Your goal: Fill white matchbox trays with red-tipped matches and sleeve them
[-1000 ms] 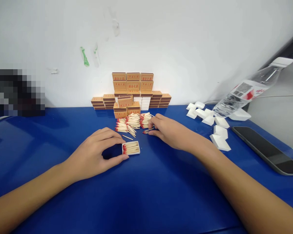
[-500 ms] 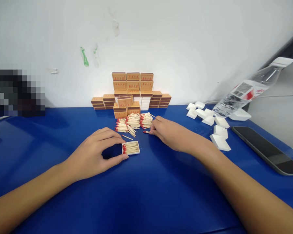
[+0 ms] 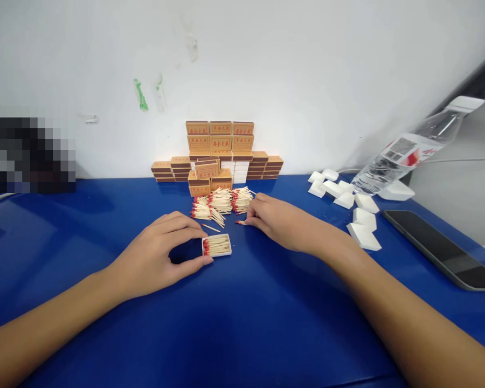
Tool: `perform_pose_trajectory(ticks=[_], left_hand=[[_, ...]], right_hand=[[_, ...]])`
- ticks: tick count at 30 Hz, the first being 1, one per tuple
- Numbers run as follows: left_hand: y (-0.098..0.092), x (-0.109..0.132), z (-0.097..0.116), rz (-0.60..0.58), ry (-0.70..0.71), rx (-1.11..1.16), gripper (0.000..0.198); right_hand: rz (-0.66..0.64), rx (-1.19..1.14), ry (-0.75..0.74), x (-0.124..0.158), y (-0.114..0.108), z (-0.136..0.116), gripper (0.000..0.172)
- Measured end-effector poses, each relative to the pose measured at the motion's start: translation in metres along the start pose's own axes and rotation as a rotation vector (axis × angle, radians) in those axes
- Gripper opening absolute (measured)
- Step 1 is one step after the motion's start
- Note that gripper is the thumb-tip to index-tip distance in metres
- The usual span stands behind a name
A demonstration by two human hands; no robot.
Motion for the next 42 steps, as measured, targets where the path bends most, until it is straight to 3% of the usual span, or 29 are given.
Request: perform_pose_trajectory(ticks=[9,17,24,27,32,35,42], left_hand=[[0.001,0.001,0.0,0.002,0.001,0.004,0.025],[0.001,0.0,-0.001,0.01,0.006,-0.001,0.025],[0.001,0.001,0.0,-0.009,-0.004,-0.006,0.025],[0.002,0.001,0.0,-0.003,-0.006,-0.007,0.027],[0.002,0.001,0.005,0.016,0.032,0.001,0.025],[0.003,0.0,0.006,0.012,0.042,-0.002,0.024],[0.003,0.0,0.004,0.01,0.036,-0.002,0.025]], right_hand=[[-0.049,-0.026,-0.011,0.001,0.002,-0.003,0.03],[-0.007,-0.009,-0.018,0.005,0.001,-0.004,0.032],[0.094,0.01,-0.162,0.018,-0.004,-0.045,0.023],[0.114,0.127,-0.285,0.027,0.008,-0.064,0.015],[0.172,0.444,-0.445,0.03,0.023,-0.084,0.018],[0.186,0.519,-0.447,0.028,0.025,-0.086,0.017],[0.171,0.379,-0.364,0.025,0.016,-0.077,0.007]])
Point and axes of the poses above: each hand's wrist, its own x-axis away from the middle knuckle, its own y-axis out of the palm, z = x × y, the point moved 6 cm from there along -x, towards the middle knuckle, and after that the axes turned 13 degrees about z, right-handed, at the moved point
